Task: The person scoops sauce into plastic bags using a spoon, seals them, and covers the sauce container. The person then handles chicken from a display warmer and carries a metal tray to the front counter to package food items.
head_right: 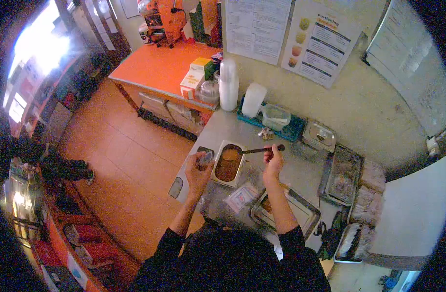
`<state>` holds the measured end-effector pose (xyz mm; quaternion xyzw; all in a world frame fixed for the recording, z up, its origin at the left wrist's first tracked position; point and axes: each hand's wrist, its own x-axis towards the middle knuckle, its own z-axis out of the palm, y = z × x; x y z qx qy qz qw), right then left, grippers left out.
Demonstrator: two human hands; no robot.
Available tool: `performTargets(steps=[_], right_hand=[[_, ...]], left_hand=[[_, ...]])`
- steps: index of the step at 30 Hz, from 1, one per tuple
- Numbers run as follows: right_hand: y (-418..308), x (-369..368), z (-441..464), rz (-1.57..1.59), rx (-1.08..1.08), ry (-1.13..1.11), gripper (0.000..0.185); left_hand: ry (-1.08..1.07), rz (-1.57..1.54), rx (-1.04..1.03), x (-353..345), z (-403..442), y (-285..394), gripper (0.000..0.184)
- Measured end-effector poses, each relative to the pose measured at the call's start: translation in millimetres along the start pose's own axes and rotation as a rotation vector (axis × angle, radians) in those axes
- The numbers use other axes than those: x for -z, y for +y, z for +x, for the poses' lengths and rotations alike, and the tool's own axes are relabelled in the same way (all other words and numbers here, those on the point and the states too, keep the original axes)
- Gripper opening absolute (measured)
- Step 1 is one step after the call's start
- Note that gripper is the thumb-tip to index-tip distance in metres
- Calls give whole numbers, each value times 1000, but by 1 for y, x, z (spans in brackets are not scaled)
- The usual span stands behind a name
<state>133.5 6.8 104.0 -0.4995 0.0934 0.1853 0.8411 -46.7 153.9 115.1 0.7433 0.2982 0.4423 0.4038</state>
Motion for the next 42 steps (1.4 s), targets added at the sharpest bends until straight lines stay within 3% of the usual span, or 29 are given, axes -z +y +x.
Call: performTargets(steps=[5, 19, 24, 27, 42], right_hand=[[-17, -11, -1, 18, 106, -24, 27], [-10, -11, -6, 2, 89, 21, 28], [-28, -27, -10, 54, 103, 5, 27], [-28, -27, -11, 79, 138, -27, 27], [-50, -42, -22, 100, 175, 2, 32]], left_hand=[[-54, 3, 60, -4, 3, 7, 36], [-62, -109, 75, -10, 5, -8, 48], [-77, 36, -72, -7, 11, -1, 51], [-91, -61, 41, -10, 9, -1, 52], [-133, -98, 1, -23, 13, -8, 56]])
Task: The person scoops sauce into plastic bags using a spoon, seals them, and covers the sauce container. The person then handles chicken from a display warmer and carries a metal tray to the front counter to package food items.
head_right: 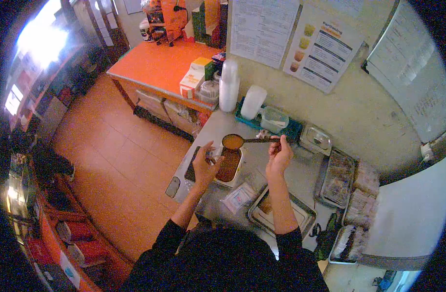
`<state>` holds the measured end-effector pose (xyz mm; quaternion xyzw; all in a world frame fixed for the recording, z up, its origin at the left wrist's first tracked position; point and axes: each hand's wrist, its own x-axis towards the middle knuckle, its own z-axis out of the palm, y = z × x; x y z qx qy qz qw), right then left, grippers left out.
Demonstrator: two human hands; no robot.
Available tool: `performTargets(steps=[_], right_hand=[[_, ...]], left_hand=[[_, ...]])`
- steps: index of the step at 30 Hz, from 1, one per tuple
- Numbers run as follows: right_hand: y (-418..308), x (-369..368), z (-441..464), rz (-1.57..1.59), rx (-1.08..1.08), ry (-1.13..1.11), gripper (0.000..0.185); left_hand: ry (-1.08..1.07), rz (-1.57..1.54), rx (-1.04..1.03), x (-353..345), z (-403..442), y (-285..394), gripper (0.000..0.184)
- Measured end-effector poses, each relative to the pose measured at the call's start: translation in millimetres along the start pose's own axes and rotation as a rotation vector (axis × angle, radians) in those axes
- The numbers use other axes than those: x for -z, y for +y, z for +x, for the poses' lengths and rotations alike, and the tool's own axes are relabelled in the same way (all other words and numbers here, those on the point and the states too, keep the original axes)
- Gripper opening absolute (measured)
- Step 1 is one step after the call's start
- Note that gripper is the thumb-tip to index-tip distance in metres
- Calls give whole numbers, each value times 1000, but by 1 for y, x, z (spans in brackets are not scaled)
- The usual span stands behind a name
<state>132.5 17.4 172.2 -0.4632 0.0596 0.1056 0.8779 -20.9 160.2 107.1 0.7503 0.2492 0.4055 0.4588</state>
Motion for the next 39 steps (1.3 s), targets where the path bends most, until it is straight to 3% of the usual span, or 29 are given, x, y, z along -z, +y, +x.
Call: performTargets(steps=[13, 15, 19, 22, 24, 28, 31, 39], right_hand=[[5, 5, -2, -55, 33, 37, 31], [-5, -4, -5, -30, 26, 33, 30], [-14, -12, -9, -32, 69, -2, 29], [-12, -8, -4, -55, 97, -37, 30], [-11, -8, -3, -75, 111, -36, 31], [-12, -9, -5, -123, 156, 6, 32], [-14, -10, -5, -143, 167, 6, 30], [-16, -12, -2, -147, 199, -3, 31]], left_hand=[[-30, 11, 21, -8, 0, 5, 54], [-7, -6, -112, -14, 1, 5, 56], [-76, -45, -10, -24, 0, 10, 58], [-15, -27, -155, -27, 2, 15, 60], [-130, -99, 59, -27, 0, 17, 62], [-95, -99, 6, -29, 1, 23, 63], [-114, -161, 94, -27, 2, 31, 63], [-55, -110, -91, -31, 3, 24, 63]])
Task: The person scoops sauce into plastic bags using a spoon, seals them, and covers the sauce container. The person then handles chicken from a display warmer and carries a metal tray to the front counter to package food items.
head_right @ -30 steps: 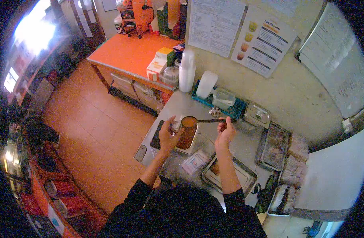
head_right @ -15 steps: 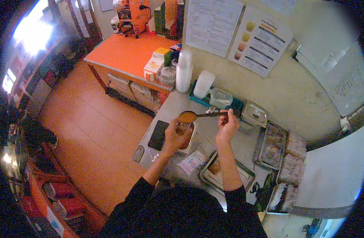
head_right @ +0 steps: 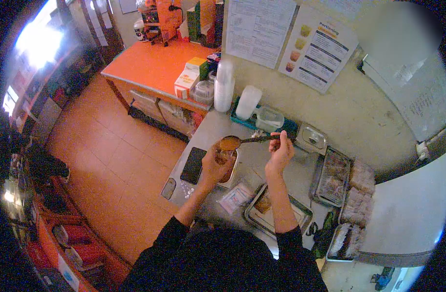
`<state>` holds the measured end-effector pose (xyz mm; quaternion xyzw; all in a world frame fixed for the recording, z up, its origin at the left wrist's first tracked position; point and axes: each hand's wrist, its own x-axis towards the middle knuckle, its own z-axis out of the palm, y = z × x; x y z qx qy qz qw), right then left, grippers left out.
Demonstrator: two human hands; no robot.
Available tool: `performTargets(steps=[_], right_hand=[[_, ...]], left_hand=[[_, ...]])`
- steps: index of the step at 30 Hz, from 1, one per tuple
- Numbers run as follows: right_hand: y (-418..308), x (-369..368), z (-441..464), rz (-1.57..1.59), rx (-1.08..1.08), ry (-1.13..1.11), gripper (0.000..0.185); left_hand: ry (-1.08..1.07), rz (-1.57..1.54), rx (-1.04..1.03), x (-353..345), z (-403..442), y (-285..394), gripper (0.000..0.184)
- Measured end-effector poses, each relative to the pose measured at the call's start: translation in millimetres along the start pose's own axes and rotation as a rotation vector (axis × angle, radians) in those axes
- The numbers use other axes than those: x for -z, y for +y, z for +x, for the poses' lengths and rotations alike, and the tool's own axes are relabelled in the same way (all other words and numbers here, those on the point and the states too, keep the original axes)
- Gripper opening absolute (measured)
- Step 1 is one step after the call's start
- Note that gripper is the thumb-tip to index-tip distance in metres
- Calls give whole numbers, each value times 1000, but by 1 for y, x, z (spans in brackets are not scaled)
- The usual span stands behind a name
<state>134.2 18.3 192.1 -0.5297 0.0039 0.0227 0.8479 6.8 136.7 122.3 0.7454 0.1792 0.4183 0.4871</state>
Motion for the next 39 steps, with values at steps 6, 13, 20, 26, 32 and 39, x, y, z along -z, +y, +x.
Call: performTargets(steps=[6, 13, 20, 26, 32, 39], right_hand=[[-7, -6, -3, -38, 45, 4, 32], [-12, -10, -3, -108, 136, 9, 34], [-21, -16, -9, -112, 178, 26, 33], [-27, -19, -14, -170, 261, -10, 34], [-25, -19, -14, -212, 349, -44, 35], [-34, -27, -24, -239, 417, -89, 34]], left_hand=[[-26, 7, 79, 0, 0, 5, 60], [-43, 26, 64, -1, 1, 6, 57], [-48, -45, 85, -4, 2, 5, 57], [-26, 37, 32, -4, 1, -2, 56], [-14, -32, 85, -1, 3, 9, 52], [26, 18, -42, -2, 3, -3, 53]])
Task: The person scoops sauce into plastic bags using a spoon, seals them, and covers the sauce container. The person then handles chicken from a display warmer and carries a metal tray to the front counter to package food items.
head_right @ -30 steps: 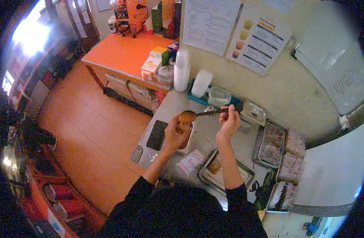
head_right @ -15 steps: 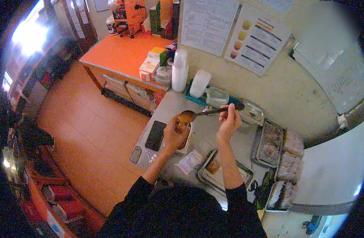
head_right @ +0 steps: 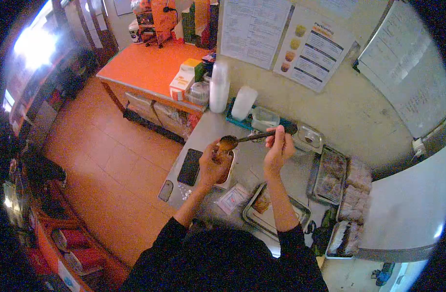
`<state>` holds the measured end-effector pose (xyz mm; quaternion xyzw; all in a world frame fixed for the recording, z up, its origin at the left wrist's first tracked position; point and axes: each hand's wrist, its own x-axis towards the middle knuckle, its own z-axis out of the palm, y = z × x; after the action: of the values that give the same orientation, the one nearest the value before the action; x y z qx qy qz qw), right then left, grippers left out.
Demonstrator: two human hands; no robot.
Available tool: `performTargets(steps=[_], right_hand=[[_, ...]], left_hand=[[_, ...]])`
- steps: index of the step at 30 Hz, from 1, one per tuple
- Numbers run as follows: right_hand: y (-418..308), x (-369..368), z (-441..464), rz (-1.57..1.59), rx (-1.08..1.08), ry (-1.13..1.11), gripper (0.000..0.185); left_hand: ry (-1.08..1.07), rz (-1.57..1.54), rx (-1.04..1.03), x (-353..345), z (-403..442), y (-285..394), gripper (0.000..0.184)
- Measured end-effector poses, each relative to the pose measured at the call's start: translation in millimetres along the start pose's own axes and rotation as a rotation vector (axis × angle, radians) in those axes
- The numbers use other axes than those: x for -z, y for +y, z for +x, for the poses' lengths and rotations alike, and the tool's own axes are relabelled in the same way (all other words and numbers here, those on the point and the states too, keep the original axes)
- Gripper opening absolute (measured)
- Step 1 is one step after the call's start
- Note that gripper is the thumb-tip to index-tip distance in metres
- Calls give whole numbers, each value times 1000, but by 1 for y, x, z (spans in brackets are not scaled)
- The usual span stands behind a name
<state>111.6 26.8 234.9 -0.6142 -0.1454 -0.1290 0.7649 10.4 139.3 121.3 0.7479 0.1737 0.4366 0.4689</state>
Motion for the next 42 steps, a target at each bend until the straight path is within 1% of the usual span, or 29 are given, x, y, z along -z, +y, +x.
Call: performTargets(steps=[1, 3, 6, 8, 9, 11, 12, 14, 15, 17, 18, 20, 21, 23, 24, 26, 27, 29, 30, 32, 33, 35, 36, 37, 38, 39, 40, 41, 42], right_hand=[[-1, -1, 0, -8, 6, -3, 34], [-2, -1, -2, -14, 11, -7, 34], [-4, -2, -5, -35, 60, -35, 33], [-8, -1, -8, -142, 129, -107, 33], [-10, -2, -10, -142, 129, -107, 33], [-13, -4, -13, -213, 284, -182, 32], [-11, -3, -15, -212, 284, -182, 32], [-6, 0, -19, -265, 418, -262, 29], [-9, 1, -20, -264, 417, -262, 29], [-19, 2, -20, -411, 635, -407, 23], [-18, 3, -23, -411, 634, -406, 23], [-13, 1, -28, -345, 676, -447, 10], [-11, 0, -29, -345, 676, -447, 10], [-10, -3, -31, -274, 911, -511, 6], [-12, -3, -33, -274, 911, -511, 6], [-20, -1, -37, -389, 1011, -633, 9], [-19, -1, -38, -388, 1010, -632, 9], [-15, 1, -38, -354, 979, -712, 7], [-12, 1, -38, -353, 979, -713, 7], [-5, 3, -35, -323, 843, -568, 14], [0, 5, -35, -319, 843, -569, 14], [10, 11, -35, -278, 378, -328, 25], [13, 10, -32, -275, 377, -329, 25], [16, 6, -26, -177, 237, -185, 30], [19, 5, -23, -81, 97, -40, 34], [26, 8, -21, -78, 94, -40, 34], [35, 11, -17, 0, -35, 32, 35], [43, 15, -15, 78, -165, 105, 36], [46, 20, -15, 66, -178, 84, 36]], left_hand=[[0, 0, 0, 1, 0, 2, 53], [-10, -41, 82, 2, -1, 7, 53], [10, 13, 32, 2, 0, 3, 53], [3, 38, 44, 3, 0, 3, 53], [-4, 62, 56, 3, 0, 4, 53], [-3, 57, 82, 4, 0, 6, 53], [-3, 51, 107, 4, 0, 8, 53], [-3, 26, 120, 4, 0, 12, 54], [-4, 0, 133, 4, 0, 13, 54], [-2, 11, 87, 5, 1, 8, 53], [1, 20, 40, 5, 1, 6, 53], [-3, 35, 50, 4, 0, 3, 52], [-6, 50, 61, 4, 0, 4, 51], [1, 41, 69, 4, 0, 5, 50], [9, 31, 76, 4, 0, 5, 50], [24, 35, 52, 1, -1, -4, 49], [39, 39, 29, 1, 0, -2, 49], [21, 18, 50, 5, -1, 2, 49], [5, -3, 70, 7, 0, 6, 49], [7, 34, 91, 9, -1, 4, 50], [9, 71, 111, 10, -2, 3, 50], [8, 72, 105, 13, -2, 0, 52], [5, 71, 100, 16, -2, 1, 53], [7, 75, 100, 18, -2, 2, 53], [-5, 80, 169, 20, -3, 4, 53], [-16, 85, 238, 22, -4, 5, 54], [-15, 88, 237, 24, -6, -1, 54], [7, 96, 139, 25, -9, -12, 51], [29, 103, 40, 30, -8, -13, 48]])
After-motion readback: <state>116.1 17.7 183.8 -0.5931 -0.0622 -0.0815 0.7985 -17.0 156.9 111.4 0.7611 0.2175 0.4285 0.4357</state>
